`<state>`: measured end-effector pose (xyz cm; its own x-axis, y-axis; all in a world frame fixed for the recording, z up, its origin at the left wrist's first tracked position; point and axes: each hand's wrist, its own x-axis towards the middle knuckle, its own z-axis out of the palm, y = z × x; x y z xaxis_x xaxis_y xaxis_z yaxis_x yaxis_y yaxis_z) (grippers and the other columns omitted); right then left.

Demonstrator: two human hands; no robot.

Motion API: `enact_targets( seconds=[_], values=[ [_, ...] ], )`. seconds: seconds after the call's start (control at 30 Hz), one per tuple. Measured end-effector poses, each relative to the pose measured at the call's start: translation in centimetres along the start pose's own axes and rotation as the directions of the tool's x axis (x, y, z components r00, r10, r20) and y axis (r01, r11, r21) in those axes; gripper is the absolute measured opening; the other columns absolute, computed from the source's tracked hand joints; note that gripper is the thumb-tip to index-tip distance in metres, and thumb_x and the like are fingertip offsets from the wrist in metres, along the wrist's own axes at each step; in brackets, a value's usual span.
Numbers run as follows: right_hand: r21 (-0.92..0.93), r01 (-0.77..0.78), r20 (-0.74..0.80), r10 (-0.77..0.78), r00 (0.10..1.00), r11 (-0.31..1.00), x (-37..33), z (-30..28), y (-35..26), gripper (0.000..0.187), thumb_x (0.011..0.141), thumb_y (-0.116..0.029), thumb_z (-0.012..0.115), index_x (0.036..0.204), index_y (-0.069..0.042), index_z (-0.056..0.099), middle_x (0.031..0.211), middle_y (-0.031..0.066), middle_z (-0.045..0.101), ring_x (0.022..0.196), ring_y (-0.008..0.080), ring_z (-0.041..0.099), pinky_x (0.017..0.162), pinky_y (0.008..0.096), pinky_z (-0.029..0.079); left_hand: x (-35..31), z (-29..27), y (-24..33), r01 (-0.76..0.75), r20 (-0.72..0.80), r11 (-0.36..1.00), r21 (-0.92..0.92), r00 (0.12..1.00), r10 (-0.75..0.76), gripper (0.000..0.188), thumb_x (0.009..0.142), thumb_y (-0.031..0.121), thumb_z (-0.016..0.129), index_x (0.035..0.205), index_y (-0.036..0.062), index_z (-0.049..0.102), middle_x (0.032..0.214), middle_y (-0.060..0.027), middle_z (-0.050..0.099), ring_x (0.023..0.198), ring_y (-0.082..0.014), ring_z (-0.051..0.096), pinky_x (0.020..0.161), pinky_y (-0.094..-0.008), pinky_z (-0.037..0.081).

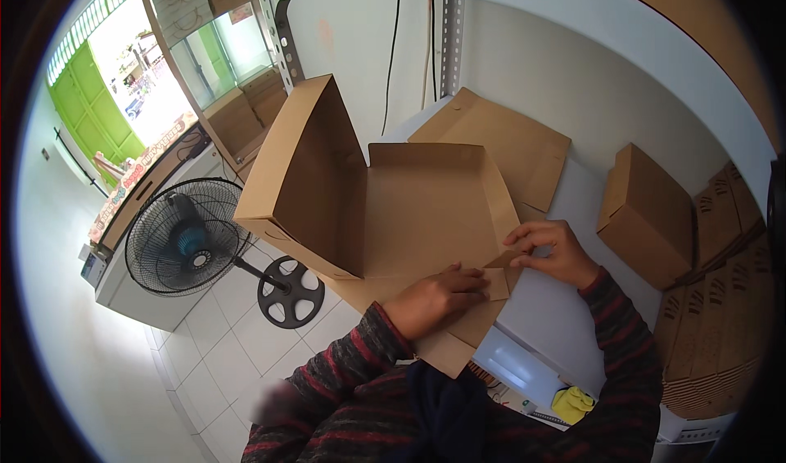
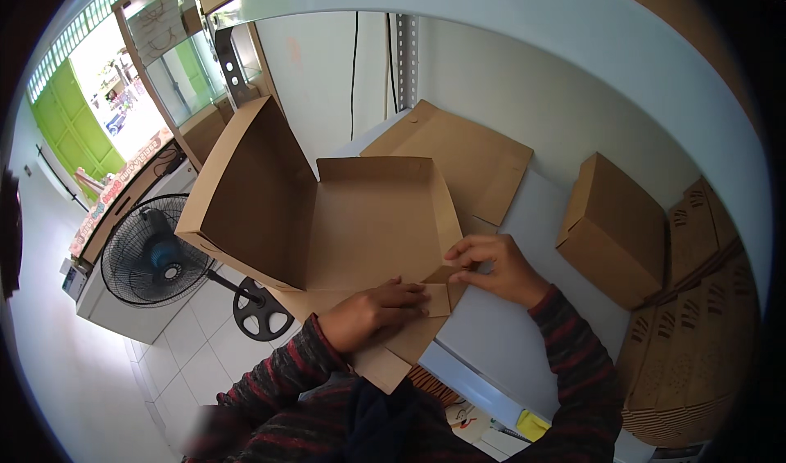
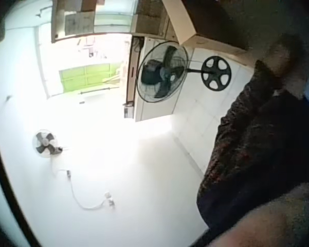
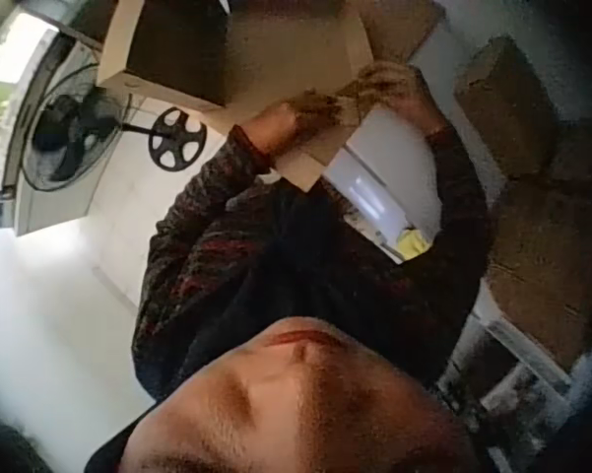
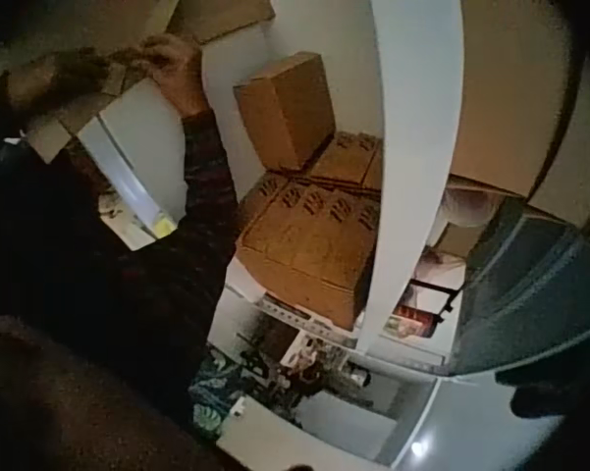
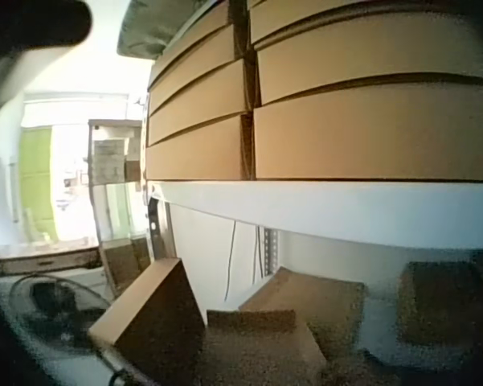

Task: The person assembles flat-packed cardboard boxes by folding along pre-scored lines and interlocking tabs. They repeatedly pick up a flat sheet, fold the sides into a rectangular shape, and secure the structure by tucking tabs into slots. The process is repeated for multiple boxes on a white table.

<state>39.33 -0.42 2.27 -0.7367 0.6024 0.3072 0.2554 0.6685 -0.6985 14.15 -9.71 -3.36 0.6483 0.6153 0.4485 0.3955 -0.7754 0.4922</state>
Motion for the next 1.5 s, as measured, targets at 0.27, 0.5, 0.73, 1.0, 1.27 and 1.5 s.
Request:
enact_targets(
  seconds=[0.27,0.5,0.73,1.0,1.27,1.5],
  values=[
    [-0.234,0.06,-0.154,-0.098,0.983,0.97,-0.6,3.7,-1.3,0.031,0.077,-0.003,0.075,0.099,0.0,0.054,0.114,0.0119,0.06,0.076,0.0203,0.067,0.068,0.0308,0.055,1.2,-1.1,1.6,0.409,-0.298,0.882,-0.232,0.834,-0.465,0.042,0.079,0.014,0.074,0.115,0.0018,0.057,0.102,-0.0136,0.059,0.1,-0.0324,0.06,0.082,-0.0401,0.051],
    [-0.432,0.245,-0.185,-0.352,0.918,0.868,-0.4,3.9,-2.3,0.033,0.076,-0.015,0.078,0.096,-0.002,0.056,0.115,0.0131,0.056,0.083,0.0236,0.065,0.066,0.0336,0.055,3.8,-1.6,1.4,0.31,-0.286,0.95,-0.033,0.908,-0.306,0.026,0.08,0.004,0.066,0.105,0.004,0.061,0.099,-0.0162,0.065,0.09,-0.0348,0.064,0.076,-0.0386,0.052],
    [-0.582,0.452,0.151,-0.457,0.877,0.675,-0.8,4.3,-2.9,0.022,0.073,-0.017,0.074,0.08,-0.004,0.059,0.083,0.0085,0.057,0.078,0.0232,0.062,0.065,0.0317,0.052,3.7,-1.8,-0.8,0.278,-0.322,0.953,-0.121,0.897,-0.303,0.017,0.08,-0.002,0.06,0.097,0.0018,0.063,0.088,-0.0157,0.067,0.081,-0.0333,0.067,0.072,-0.0375,0.053],
    [-0.722,0.539,0.205,-0.611,0.765,0.433,-0.6,4.4,-2.3,0.009,0.072,-0.008,0.064,0.076,-0.004,0.058,0.079,0.0075,0.06,0.076,0.0208,0.062,0.065,0.0304,0.051,3.5,-1.8,-0.2,0.277,-0.302,0.953,-0.124,0.904,-0.302,0.015,0.081,-0.003,0.06,0.096,0.0015,0.062,0.084,-0.0164,0.067,0.079,-0.0334,0.067,0.069,-0.0366,0.053],
    [-0.78,0.54,0.172,-0.721,0.671,0.316,-1.0,4.6,-3.0,0.01,0.071,-0.005,0.064,0.069,-0.004,0.054,0.091,0.0138,0.067,0.079,0.0219,0.066,0.067,0.0299,0.055,3.8,-2.3,1.5,0.266,-0.281,0.959,-0.101,0.917,-0.284,0.008,0.083,0.004,0.061,0.091,0.0039,0.06,0.078,-0.0168,0.065,0.074,-0.0366,0.065,0.065,-0.0422,0.051],
    [-0.752,0.547,0.144,-0.717,0.682,0.368,-1.3,4.3,-3.1,0.013,0.07,-0.001,0.068,0.067,0.0,0.056,0.095,0.0174,0.068,0.081,0.025,0.067,0.067,0.033,0.057,3.8,-2.8,1.9,0.246,-0.228,0.961,-0.124,0.936,-0.268,0.012,0.081,-0.002,0.062,0.093,0.0025,0.061,0.083,-0.0139,0.069,0.08,-0.0292,0.07,0.07,-0.0355,0.054]
  ],
)
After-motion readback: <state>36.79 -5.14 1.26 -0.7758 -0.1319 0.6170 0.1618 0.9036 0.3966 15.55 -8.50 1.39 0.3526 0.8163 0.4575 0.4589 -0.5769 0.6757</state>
